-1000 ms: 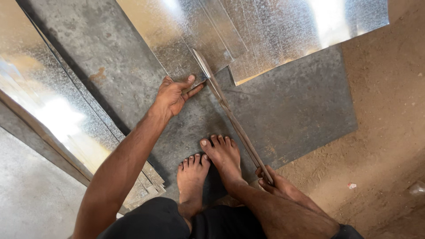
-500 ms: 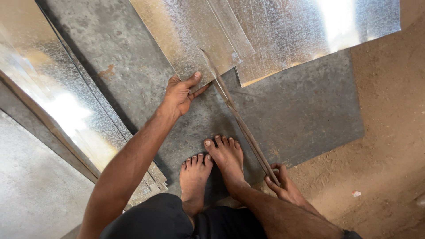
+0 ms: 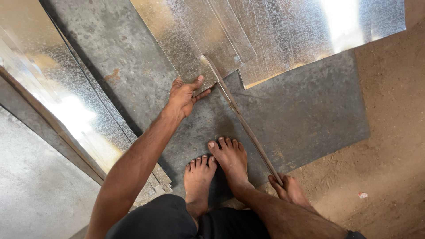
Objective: The person cuts galvanized sheet metal into long strips using large hand shears while standing over the sheets on the floor. They align each sheet, snip along it, and set cut strips aside, repeating the process across several sheets.
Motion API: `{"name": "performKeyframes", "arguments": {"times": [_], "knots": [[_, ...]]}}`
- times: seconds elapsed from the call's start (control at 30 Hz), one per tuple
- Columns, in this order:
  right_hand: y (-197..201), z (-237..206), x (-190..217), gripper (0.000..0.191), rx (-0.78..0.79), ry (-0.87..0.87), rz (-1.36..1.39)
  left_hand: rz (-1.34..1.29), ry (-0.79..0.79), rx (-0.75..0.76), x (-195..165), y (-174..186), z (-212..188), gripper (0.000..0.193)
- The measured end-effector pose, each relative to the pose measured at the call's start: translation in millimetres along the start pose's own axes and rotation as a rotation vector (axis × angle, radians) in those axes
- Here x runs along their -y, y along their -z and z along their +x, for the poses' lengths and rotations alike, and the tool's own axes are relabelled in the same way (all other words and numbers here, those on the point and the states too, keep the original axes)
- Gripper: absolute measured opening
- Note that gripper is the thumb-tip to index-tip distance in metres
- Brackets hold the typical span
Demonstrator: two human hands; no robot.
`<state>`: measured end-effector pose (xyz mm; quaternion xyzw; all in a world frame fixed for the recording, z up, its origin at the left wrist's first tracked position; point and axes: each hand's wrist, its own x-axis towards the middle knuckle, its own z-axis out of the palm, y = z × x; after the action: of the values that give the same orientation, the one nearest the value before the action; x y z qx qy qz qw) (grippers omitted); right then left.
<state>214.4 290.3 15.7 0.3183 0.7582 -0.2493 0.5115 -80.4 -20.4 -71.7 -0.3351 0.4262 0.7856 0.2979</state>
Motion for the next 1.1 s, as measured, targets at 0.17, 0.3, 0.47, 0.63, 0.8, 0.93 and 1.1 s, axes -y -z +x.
{"name": "performKeyframes", "arguments": {"times": [0.17, 0.3, 0.47, 0.63, 0.8, 0.93, 1.1], "knots": [[8, -1, -15, 0.055, 0.134, 0.141, 0.238, -0.116, 0.186, 0.048, 38, -8, -39, 0.032], [-6, 4, -18, 0.045, -0.047, 0.267, 0.206, -0.13, 0.096, 0.135, 68, -4, -48, 0.021], [-26, 10, -15, 0.047, -0.351, 0.248, -0.092, -0.102, 0.065, 0.133, 66, 1, -37, 0.022], [-6, -1, -14, 0.043, 0.05, 0.099, 0.183, -0.102, 0.128, 0.144, 74, -6, -64, 0.037], [10, -13, 4, 0.048, 0.098, 0.129, 0.226, -0.125, 0.29, 0.398, 108, -10, -110, 0.048], [-6, -14, 17, 0.044, -0.04, 0.0, 0.054, -0.018, 0.162, 0.119, 97, 7, -74, 0.04], [-14, -4, 15, 0.047, -0.199, 0.082, -0.046, -0.137, -0.081, 0.151, 52, 11, -31, 0.031]]}}
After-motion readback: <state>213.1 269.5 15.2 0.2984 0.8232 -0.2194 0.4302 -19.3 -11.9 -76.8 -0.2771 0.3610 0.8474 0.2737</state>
